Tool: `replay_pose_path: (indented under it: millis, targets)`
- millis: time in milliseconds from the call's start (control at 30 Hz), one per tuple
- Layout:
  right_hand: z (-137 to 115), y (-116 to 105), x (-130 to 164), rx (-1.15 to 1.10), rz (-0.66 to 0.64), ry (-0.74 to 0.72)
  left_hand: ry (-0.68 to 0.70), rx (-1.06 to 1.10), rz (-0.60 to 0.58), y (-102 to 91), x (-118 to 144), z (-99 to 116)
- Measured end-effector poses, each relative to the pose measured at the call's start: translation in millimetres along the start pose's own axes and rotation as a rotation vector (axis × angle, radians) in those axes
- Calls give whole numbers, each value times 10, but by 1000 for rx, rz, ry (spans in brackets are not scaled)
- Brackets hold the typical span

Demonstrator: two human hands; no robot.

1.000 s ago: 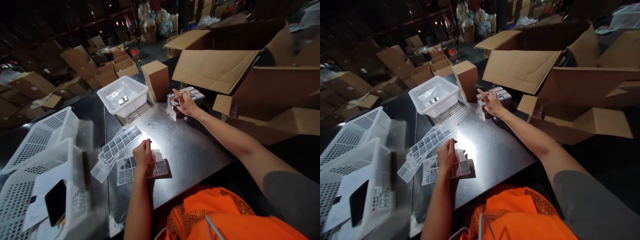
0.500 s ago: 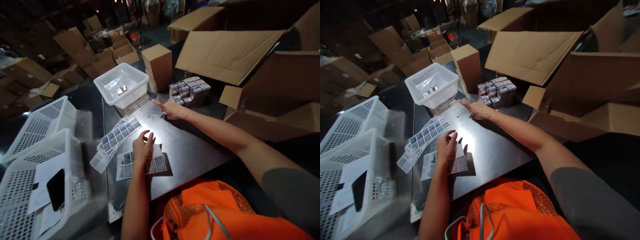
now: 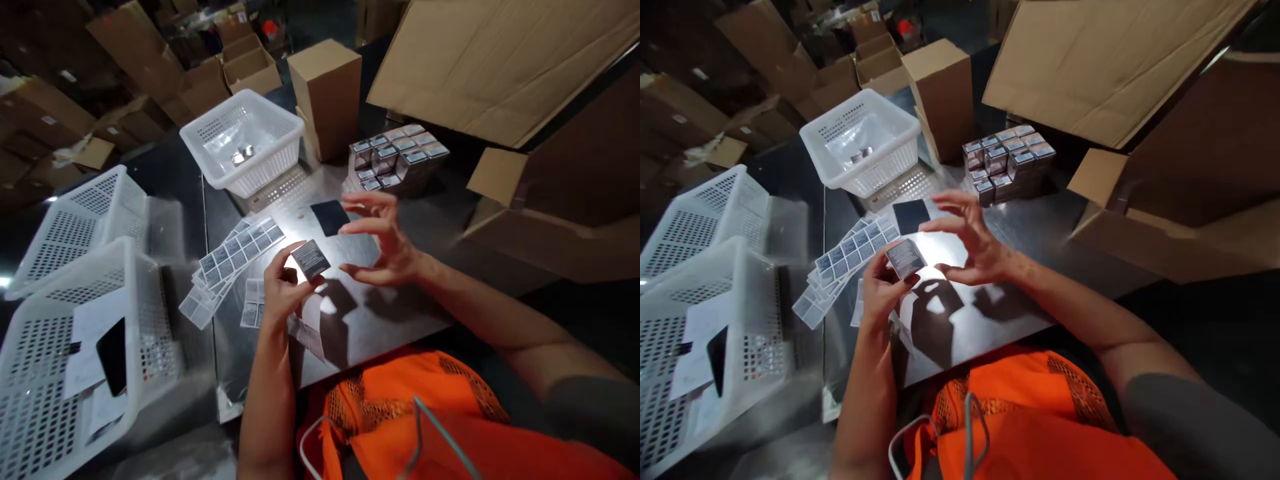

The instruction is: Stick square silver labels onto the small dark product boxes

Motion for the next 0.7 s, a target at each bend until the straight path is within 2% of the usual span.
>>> replay_pose_path:
  millis: [100, 167, 233, 333, 400, 533, 700]
  targets:
    - [-147, -256, -99, -52, 162, 96, 129, 12, -16, 8, -17, 69]
    - [-208, -308, -127, -172, 210, 212, 209, -20, -6, 23, -19, 101]
    - [-229, -273, -133, -338, 184, 423, 254, -71, -3, 42, -7, 113]
    - [-226, -136, -114, -535, 42, 776, 257, -140, -13, 60, 18, 106]
    - [-223, -51, -97, -614, -26, 905, 253, -157, -39, 65, 28, 104]
    - [-221, 56, -66, -669, -48, 1018, 281, -184, -104, 70, 25, 128]
    - [-212, 99, -39, -640, -64, 1045, 284, -215, -145, 71, 10, 160]
Point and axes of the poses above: each hand's wrist, its own x-axis away from the middle knuckle, its own y-axis out of the palm, z = x × y, the point moved 2 cm from there along -x, towards the middle knuckle, and after that the axes turned 6 degrees about y, right-handed, at the moved point
